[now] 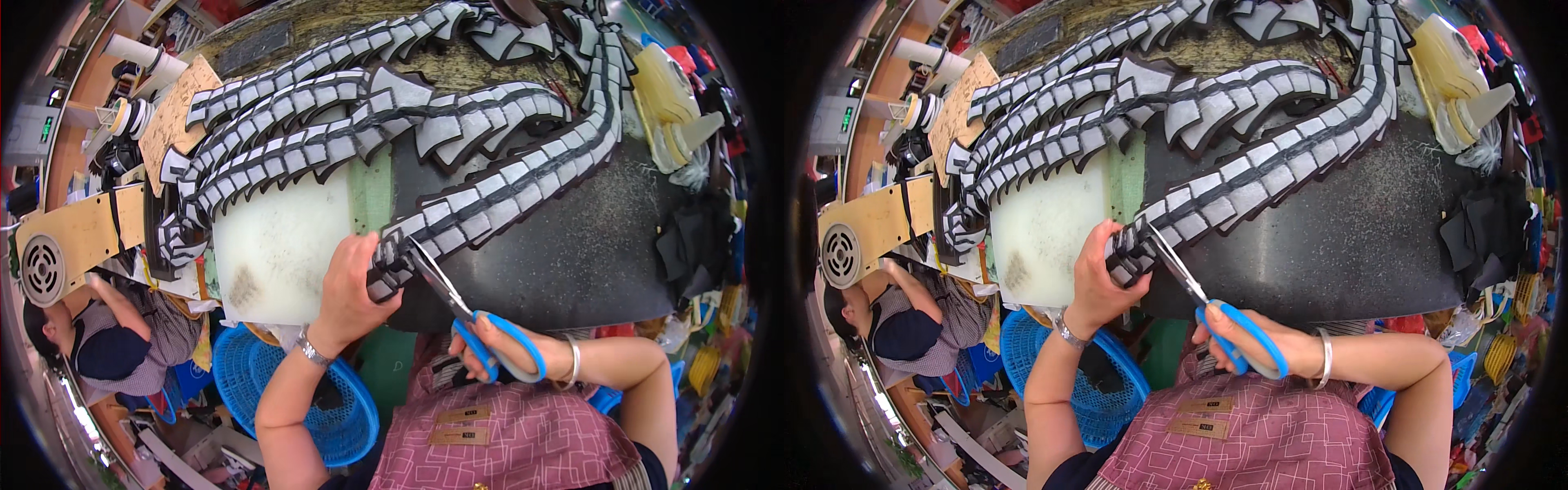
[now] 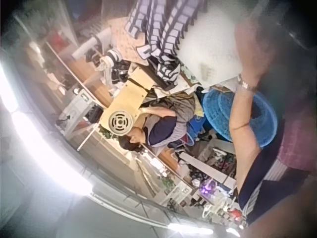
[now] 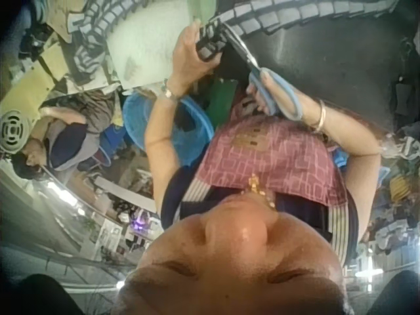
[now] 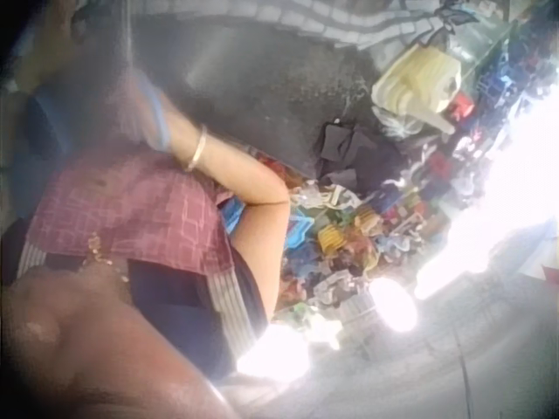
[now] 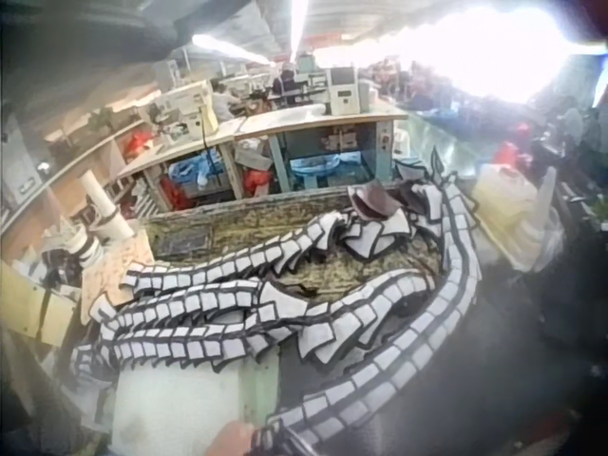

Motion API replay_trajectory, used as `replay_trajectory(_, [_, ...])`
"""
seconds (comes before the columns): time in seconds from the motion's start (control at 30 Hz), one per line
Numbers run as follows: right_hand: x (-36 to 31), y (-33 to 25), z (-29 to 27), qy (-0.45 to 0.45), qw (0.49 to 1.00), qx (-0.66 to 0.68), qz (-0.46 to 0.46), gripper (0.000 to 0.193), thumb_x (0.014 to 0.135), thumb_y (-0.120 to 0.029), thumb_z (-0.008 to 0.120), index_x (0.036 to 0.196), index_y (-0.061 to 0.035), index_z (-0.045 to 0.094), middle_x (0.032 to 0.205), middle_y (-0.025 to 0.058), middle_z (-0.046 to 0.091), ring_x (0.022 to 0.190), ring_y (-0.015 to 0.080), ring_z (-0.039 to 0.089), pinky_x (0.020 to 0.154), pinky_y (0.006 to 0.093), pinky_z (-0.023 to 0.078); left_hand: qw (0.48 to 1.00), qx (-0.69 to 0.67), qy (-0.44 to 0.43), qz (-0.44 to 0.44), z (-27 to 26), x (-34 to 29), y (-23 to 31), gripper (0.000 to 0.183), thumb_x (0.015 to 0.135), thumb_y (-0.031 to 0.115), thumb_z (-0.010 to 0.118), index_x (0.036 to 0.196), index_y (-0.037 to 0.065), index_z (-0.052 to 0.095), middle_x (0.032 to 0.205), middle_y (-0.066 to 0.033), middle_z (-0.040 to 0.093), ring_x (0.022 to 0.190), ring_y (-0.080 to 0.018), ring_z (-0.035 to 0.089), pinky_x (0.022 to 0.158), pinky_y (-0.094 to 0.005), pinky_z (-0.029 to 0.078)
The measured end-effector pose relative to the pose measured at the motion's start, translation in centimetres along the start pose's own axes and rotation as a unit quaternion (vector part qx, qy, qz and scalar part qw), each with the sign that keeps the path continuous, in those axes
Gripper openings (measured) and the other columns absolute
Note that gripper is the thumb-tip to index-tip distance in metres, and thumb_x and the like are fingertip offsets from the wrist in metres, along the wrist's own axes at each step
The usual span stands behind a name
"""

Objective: The person organizes strips of fabric pieces on a workbench, then cuts individual pieces from the strips using scissors and sets them aside.

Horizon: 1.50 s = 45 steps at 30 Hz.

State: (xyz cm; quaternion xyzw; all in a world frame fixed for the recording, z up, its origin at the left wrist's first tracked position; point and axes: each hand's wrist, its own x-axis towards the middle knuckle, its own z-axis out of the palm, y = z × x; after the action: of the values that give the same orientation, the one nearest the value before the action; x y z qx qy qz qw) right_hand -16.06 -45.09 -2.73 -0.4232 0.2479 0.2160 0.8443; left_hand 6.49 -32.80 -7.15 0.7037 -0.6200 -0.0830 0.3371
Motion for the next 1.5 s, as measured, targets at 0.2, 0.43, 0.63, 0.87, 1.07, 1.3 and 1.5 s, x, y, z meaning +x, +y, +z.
replay_trajectory(0.2, [1.0, -0.7, 2.1, -0.004, 0.994, 0.106, -0.013, 0.068, 0.088, -0.067, 0.03, 0.097, -0.0021, 0.049, 0.065, 0.0036, 0.048, 0.059, 0.0115, 0.049, 0.058, 0.0261, 0.045, 0.984, 0.167, 0.01, 0.057, -0.4, 0.1, 1.8, 0.076, 0.054, 0.006, 0.077, 0.119, 0.001, 0.039, 0.107, -0.0179, 0.052, 0.096, -0.0367, 0.053, 0.09, -0.0525, 0.042])
replay_trajectory(0.43, [-0.5, 0.2, -0.5, 0.042, 0.995, 0.077, -0.056, 0.063, 0.09, -0.063, 0.033, 0.089, -0.0018, 0.05, 0.055, 0.0022, 0.046, 0.047, 0.0104, 0.05, 0.048, 0.0242, 0.046, 0.985, 0.165, 0.018, -0.05, -1.6, 0.4, 4.7, 0.072, 0.049, 0.011, 0.08, 0.112, 0.0, 0.046, 0.105, -0.0167, 0.053, 0.096, -0.0363, 0.053, 0.088, -0.0506, 0.043])
replay_trajectory(0.63, [-7.3, -1.6, -5.7, 0.256, 0.883, 0.003, -0.393, 0.065, 0.09, -0.063, 0.029, 0.09, -0.0021, 0.051, 0.055, 0.002, 0.049, 0.047, 0.0108, 0.05, 0.046, 0.0228, 0.043, 0.921, 0.089, -0.027, 0.378, 4.8, 11.0, 9.6, 0.05, 0.074, 0.014, 0.059, 0.123, 0.023, 0.053, 0.097, -0.0107, 0.051, 0.094, -0.0265, 0.052, 0.088, -0.0412, 0.043])
replay_trajectory(0.87, [-14.3, -1.2, -8.8, 0.371, 0.806, 0.131, -0.442, 0.064, 0.091, -0.063, 0.024, 0.082, -0.0045, 0.048, 0.052, 0.0032, 0.045, 0.042, 0.0134, 0.045, 0.042, 0.0258, 0.042, 0.907, 0.062, -0.111, 0.402, 16.2, 21.7, 13.0, 0.075, 0.07, 0.031, 0.07, 0.136, 0.017, 0.036, 0.098, -0.0112, 0.053, 0.098, -0.0263, 0.049, 0.087, -0.0384, 0.037])
replay_trajectory(1.07, [-14.8, 2.4, -7.2, 0.263, 0.92, 0.021, -0.291, 0.074, 0.085, -0.07, 0.029, 0.085, 0.0002, 0.051, 0.053, 0.0055, 0.046, 0.044, 0.0147, 0.048, 0.045, 0.0255, 0.044, 0.934, -0.272, -0.074, 0.217, 18.0, 21.6, 14.9, 0.067, 0.085, 0.027, 0.052, 0.136, -0.007, 0.025, 0.139, -0.0324, 0.026, 0.133, -0.0412, 0.022, 0.111, -0.0425, 0.017])
replay_trajectory(1.3, [-12.3, 2.1, -8.9, 0.173, 0.967, -0.007, -0.187, 0.067, 0.089, -0.064, 0.031, 0.092, -0.0012, 0.052, 0.058, 0.0028, 0.049, 0.053, 0.0098, 0.049, 0.055, 0.0235, 0.045, 0.983, -0.147, 0.019, 0.111, 5.3, 12.6, 7.6, 0.052, 0.075, 0.012, 0.069, 0.123, 0.002, 0.049, 0.131, -0.0168, 0.047, 0.121, -0.0305, 0.047, 0.1, -0.0373, 0.037])
replay_trajectory(1.5, [-10.9, 3.4, -10.5, 0.209, 0.969, 0.101, -0.088, 0.063, 0.091, -0.062, 0.032, 0.09, -0.0023, 0.052, 0.055, 0.0029, 0.049, 0.044, 0.0111, 0.049, 0.046, 0.0257, 0.046, 0.994, 0.031, -0.097, -0.023, 1.0, 4.7, 3.1, 0.095, 0.059, 0.016, 0.082, 0.137, 0.005, 0.03, 0.132, -0.0178, 0.044, 0.12, -0.0365, 0.043, 0.1, -0.0419, 0.037])
